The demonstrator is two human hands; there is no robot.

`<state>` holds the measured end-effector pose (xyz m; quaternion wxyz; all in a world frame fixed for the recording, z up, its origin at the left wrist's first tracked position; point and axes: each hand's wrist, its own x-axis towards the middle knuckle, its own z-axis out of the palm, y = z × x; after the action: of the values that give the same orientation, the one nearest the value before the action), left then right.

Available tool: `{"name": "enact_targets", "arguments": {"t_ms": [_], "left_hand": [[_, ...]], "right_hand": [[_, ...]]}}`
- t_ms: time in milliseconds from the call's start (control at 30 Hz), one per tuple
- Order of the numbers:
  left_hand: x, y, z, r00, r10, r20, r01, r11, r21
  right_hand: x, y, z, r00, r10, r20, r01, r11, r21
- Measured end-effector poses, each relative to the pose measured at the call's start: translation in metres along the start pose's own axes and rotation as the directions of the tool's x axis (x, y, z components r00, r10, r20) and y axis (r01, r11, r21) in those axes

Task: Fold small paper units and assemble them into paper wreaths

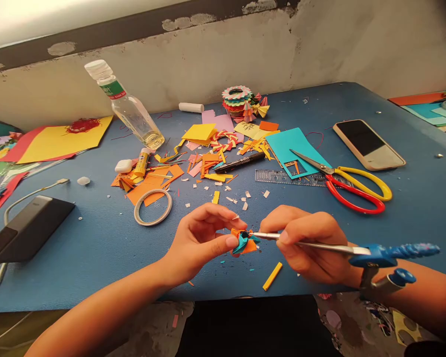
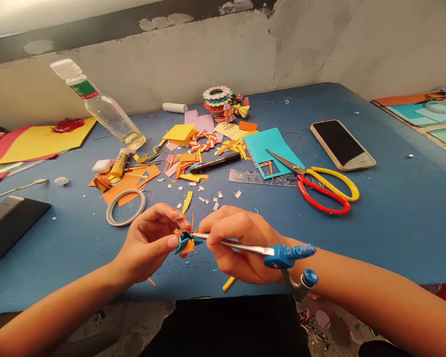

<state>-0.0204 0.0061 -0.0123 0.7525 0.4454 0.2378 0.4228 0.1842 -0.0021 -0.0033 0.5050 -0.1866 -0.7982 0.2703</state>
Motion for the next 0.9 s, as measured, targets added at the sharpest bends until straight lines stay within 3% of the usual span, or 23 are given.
{"name": "enact_targets", "arguments": {"t_ms": [300,400,533,733,900], "left_hand": [[0.002,0.000,0.001,0.998,-0.018,-0.065,0.018,1.000,-0.003],[0.003,0.001,0.001,0.997,-0.057,-0.052,0.055,0.998,-0.038],[0.004,0.003,0.001,0.983,-0.169,-0.072,0.161,0.982,-0.104],[0.007,0.006,0.000,0.949,-0.300,-0.099,0.283,0.946,-0.160],[0.008,0.006,0.001,0.935,-0.338,-0.109,0.310,0.927,-0.213]], "right_hand": [[0.003,0.004,-0.004,0.980,-0.169,0.105,0.190,0.952,-0.239],[0.004,0.008,-0.009,0.927,-0.304,0.221,0.365,0.865,-0.343],[0.005,0.010,-0.015,0.830,-0.429,0.357,0.557,0.668,-0.493],[0.008,0.010,-0.017,0.726,-0.488,0.485,0.686,0.459,-0.565],[0.010,0.012,-0.019,0.687,-0.530,0.497,0.721,0.413,-0.557]]}}
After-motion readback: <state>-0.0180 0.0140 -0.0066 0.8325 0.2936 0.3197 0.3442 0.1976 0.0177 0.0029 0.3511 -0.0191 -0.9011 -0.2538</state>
